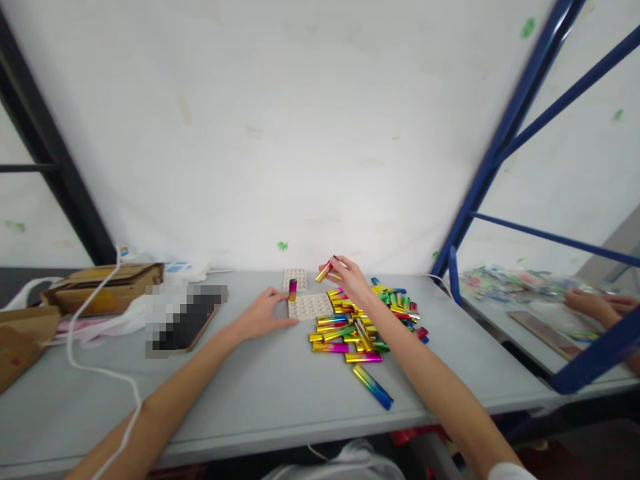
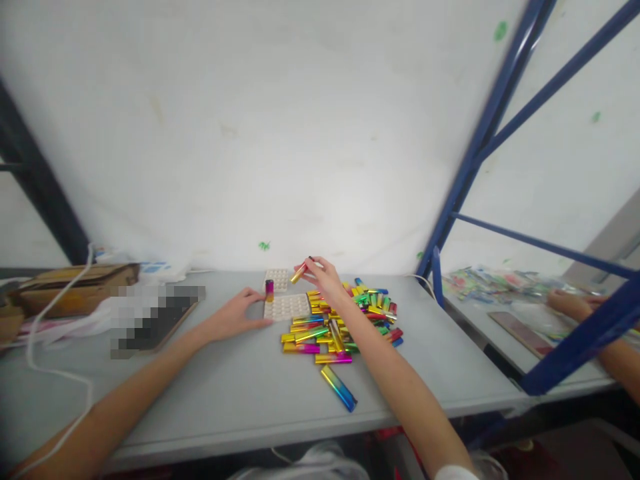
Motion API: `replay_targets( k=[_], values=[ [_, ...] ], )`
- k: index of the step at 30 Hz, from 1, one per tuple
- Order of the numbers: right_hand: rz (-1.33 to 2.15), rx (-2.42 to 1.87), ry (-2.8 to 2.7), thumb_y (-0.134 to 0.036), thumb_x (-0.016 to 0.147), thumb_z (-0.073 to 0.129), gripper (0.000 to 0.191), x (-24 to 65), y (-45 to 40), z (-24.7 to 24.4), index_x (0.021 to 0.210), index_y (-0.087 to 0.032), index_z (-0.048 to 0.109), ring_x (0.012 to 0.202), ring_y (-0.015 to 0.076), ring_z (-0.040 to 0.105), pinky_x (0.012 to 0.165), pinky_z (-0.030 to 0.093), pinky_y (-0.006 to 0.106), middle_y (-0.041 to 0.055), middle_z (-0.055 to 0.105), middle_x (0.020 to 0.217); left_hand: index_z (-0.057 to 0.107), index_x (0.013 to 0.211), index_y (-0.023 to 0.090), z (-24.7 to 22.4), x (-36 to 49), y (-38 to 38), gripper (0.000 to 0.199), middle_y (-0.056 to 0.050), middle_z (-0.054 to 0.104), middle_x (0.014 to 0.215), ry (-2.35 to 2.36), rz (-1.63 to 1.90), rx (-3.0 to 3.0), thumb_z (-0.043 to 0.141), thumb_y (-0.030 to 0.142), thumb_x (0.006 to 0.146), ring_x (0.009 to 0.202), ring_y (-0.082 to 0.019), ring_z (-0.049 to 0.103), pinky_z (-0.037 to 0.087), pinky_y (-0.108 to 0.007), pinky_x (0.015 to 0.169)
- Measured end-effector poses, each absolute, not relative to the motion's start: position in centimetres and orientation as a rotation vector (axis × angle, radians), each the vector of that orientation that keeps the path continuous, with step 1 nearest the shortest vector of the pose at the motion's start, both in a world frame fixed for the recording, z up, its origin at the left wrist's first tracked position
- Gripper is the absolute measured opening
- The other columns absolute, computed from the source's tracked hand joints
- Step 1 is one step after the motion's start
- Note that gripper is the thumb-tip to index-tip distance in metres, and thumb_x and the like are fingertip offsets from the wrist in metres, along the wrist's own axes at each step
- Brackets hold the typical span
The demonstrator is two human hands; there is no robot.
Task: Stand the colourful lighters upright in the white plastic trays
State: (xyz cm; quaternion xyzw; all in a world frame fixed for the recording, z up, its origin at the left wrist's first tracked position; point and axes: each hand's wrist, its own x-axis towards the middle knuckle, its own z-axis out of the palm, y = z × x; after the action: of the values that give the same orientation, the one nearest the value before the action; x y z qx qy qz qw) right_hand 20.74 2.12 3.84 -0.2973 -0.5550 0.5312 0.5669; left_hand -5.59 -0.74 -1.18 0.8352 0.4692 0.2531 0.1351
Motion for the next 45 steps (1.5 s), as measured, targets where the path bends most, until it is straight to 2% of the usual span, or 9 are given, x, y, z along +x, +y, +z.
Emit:
replay_targets(
  k=[5,9,13,17,27,30,33,39,45],
  values=[
    [1.175,-0.811,-1.372,-0.062,0.076,0.074,0.047,19.5,1.2,2.5,0.091,-0.02,0.06,0.07,0.0135,0.063,0.069,0.053,0.027,-0.0021,0.063,0.076,0.071,0.125,0.021,-0.9,-5.6,-0.7,0.068,-0.01,0.066,0.113,1.356,0.718,2.437,0.073,0.067,0.074,0.109,-0.032,0.064,0.049,-0.042,0.104],
    [1.121,-0.93,-1.464,-0.062,0.085,0.061,0.042,18.9,0.9,1.5,0.098,-0.023,0.054,0.049,0.0089,0.046,0.049,0.037,0.022,-0.0072,0.055,0.07,0.07,0.127,0.02,-0.6,-5.5,-0.9,0.07,-0.011,0.066,0.114,1.376,0.681,2.457,0.072,0.067,0.075,0.11,-0.033,0.064,0.048,-0.043,0.105],
    [0.829,-1.093,-1.56,-0.062,0.091,0.049,0.043,18.6,0.5,1.3,0.082,-0.021,0.056,0.054,0.0112,0.043,0.052,0.032,0.024,-0.0061,0.048,0.06,0.071,0.126,0.021,-0.2,-5.3,-1.1,0.07,-0.011,0.069,0.115,1.365,0.682,2.47,0.071,0.069,0.075,0.109,-0.034,0.064,0.049,-0.043,0.103],
    [0.642,-1.182,-1.651,-0.053,0.09,0.047,0.046,18.3,0.1,1.0,0.058,-0.021,0.046,0.059,0.0131,0.041,0.057,0.03,0.026,-0.0045,0.041,0.055,0.072,0.123,0.02,0.0,-5.3,-1.1,0.07,-0.012,0.07,0.114,1.373,0.688,2.48,0.071,0.07,0.074,0.108,-0.034,0.065,0.05,-0.044,0.102],
    [0.495,-1.212,-1.67,-0.035,0.081,0.052,0.033,17.9,-0.4,0.5,0.054,-0.022,0.038,0.059,0.0119,0.033,0.057,0.022,0.027,-0.0054,0.029,0.054,0.071,0.123,0.019,-0.1,-5.2,-1.1,0.07,-0.013,0.069,0.116,1.387,0.667,2.488,0.069,0.071,0.076,0.111,-0.034,0.064,0.049,-0.043,0.104],
    [0.43,-1.167,-1.714,-0.039,0.088,0.053,0.036,18.0,-0.6,0.7,0.058,-0.021,0.042,0.059,0.0122,0.036,0.058,0.024,0.027,-0.0052,0.032,0.057,0.071,0.124,0.019,0.0,-5.2,-1.1,0.07,-0.013,0.069,0.114,1.374,0.664,2.494,0.069,0.07,0.076,0.111,-0.034,0.063,0.049,-0.044,0.104],
    [0.411,-1.071,-1.793,-0.046,0.097,0.051,0.037,18.1,-0.9,0.7,0.071,-0.02,0.052,0.064,0.0138,0.044,0.061,0.03,0.026,-0.0041,0.046,0.064,0.072,0.124,0.018,0.1,-5.1,-1.2,0.07,-0.013,0.069,0.115,1.366,0.663,2.493,0.07,0.069,0.076,0.11,-0.035,0.064,0.049,-0.044,0.104],
    [0.235,-0.895,-2.119,-0.037,0.104,0.049,0.031,18.2,-1.4,0.7,0.084,-0.018,0.062,0.085,0.0181,0.055,0.077,0.04,0.028,0.005,0.063,0.086,0.073,0.122,0.018,0.0,-5.1,-1.1,0.071,-0.013,0.07,0.112,1.366,0.701,2.484,0.071,0.071,0.074,0.109,-0.035,0.065,0.05,-0.044,0.103],
    [0.188,-0.979,-2.176,-0.038,0.106,0.051,0.033,17.8,-0.9,0.5,0.087,-0.016,0.067,0.068,0.0152,0.055,0.067,0.036,0.026,0.0036,0.067,0.077,0.073,0.123,0.017,-0.4,-5.2,-0.9,0.071,-0.014,0.069,0.114,1.349,0.703,2.489,0.071,0.069,0.075,0.109,-0.035,0.065,0.05,-0.045,0.103]
  ],
)
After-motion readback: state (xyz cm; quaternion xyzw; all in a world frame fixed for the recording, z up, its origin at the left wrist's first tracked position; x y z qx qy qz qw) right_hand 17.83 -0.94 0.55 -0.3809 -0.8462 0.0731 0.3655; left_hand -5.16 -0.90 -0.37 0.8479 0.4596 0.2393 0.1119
